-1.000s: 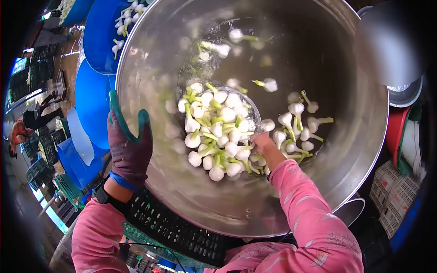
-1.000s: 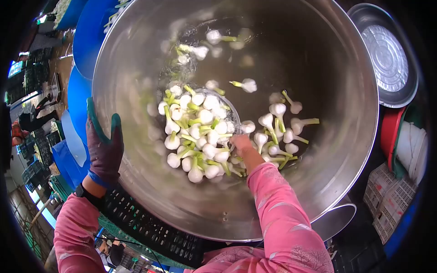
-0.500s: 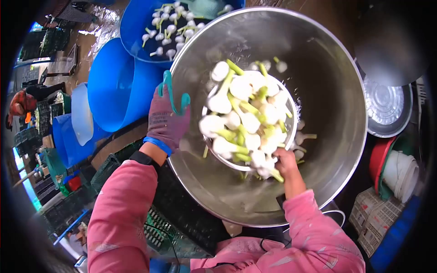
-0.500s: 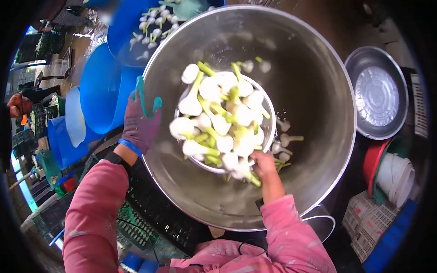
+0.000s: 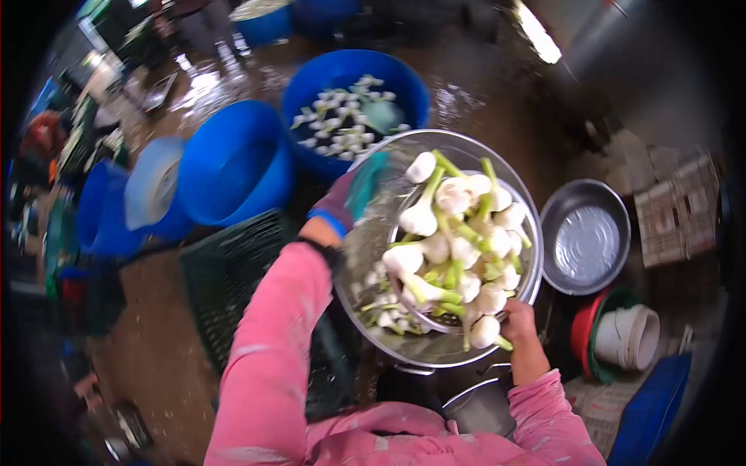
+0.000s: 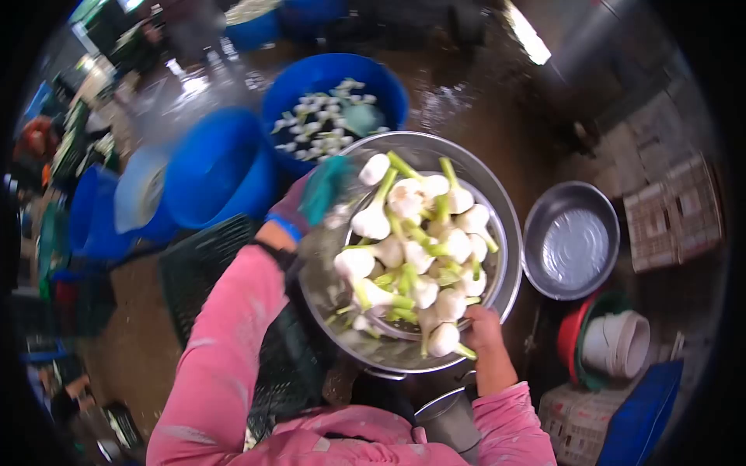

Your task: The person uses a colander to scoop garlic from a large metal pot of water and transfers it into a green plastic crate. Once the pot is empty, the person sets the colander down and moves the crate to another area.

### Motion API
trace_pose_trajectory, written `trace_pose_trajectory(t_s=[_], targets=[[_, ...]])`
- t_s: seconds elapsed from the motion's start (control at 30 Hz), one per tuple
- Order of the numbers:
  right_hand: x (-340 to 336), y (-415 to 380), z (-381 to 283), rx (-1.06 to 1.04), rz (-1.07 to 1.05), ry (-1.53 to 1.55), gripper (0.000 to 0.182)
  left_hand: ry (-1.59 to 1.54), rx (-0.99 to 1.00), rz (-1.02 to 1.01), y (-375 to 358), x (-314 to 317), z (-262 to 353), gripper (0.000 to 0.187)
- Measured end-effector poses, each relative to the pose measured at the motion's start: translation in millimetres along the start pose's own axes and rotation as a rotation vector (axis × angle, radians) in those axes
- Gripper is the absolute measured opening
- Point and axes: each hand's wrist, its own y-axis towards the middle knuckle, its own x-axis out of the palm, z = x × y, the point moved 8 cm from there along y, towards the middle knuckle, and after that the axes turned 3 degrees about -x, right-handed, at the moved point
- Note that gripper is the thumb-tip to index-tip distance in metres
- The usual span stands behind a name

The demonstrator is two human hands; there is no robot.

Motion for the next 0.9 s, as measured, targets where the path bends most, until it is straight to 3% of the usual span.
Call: trace_pose_trajectory(t_s=[0.03,0.1,0.23,0.3,0.33,0.37,0.43,0.5,0.53,0.63,0.7,0.77,0.83,0.9], targets=[[19.9,-14.8,-7.0,-0.018,-0.101,-0.053,0.040,-0.066,-0.129,-0.127,-19.5,23.5,7.2,0.040],[60.6,-48.7,-20.4,0.001,-0.243,-0.123,0.041,0.084,0.409,0.022,-74.5,52.2,64.6,0.033],[148.9,-79.8,13.4,0.020,-0.365,-0.211,0.035,-0.131,0.424,0.043,-151.6,-5.2,113.9,0.038],[196.0,-81.2,31.9,-0.049,-0.430,-0.307,0.023,-0.350,0.257,-0.010,-207.6,-10.2,135.8,0.044],[215.8,-78.1,43.1,-0.056,-0.468,-0.449,0.024,-0.322,0.299,0.011,-229.5,-27.5,149.4,0.045],[242.4,-82.4,50.8,-0.139,-0.496,-0.439,0.023,-0.298,0.336,0.031,-250.2,-44.3,160.8,0.046],[289.6,-107.9,47.3,-0.358,-0.551,-0.729,0.024,-0.140,0.459,0.014,-298.8,-56.6,183.3,0.053],[318.5,-102.3,68.9,-0.336,-0.626,-0.685,0.025,-0.112,0.512,0.003,-330.0,-75.3,188.0,0.053],[334.2,-103.0,75.0,-0.402,-0.694,-0.722,0.027,-0.120,0.527,-0.009,-341.1,-83.5,187.6,0.053],[376.8,-111.1,79.3,-0.885,-0.676,-0.571,0.034,-0.129,0.567,-0.055,-363.7,-98.5,180.7,0.052],[395.4,-129.3,89.2,-0.946,-0.774,-0.446,0.038,-0.142,0.570,-0.079,-367.7,-109.1,169.3,0.052],[412.0,-167.8,103.1,-1.469,-0.839,-0.737,0.037,-0.135,0.580,-0.068,-372.8,-121.7,154.1,0.052],[413.9,-178.8,136.2,-1.552,-0.845,-0.887,0.039,-0.105,0.585,-0.008,-388.8,-133.0,135.9,0.052],[407.2,-204.2,155.4,-1.780,-0.876,-1.013,0.036,-0.055,0.583,0.061,-409.8,-141.2,116.8,0.054]])
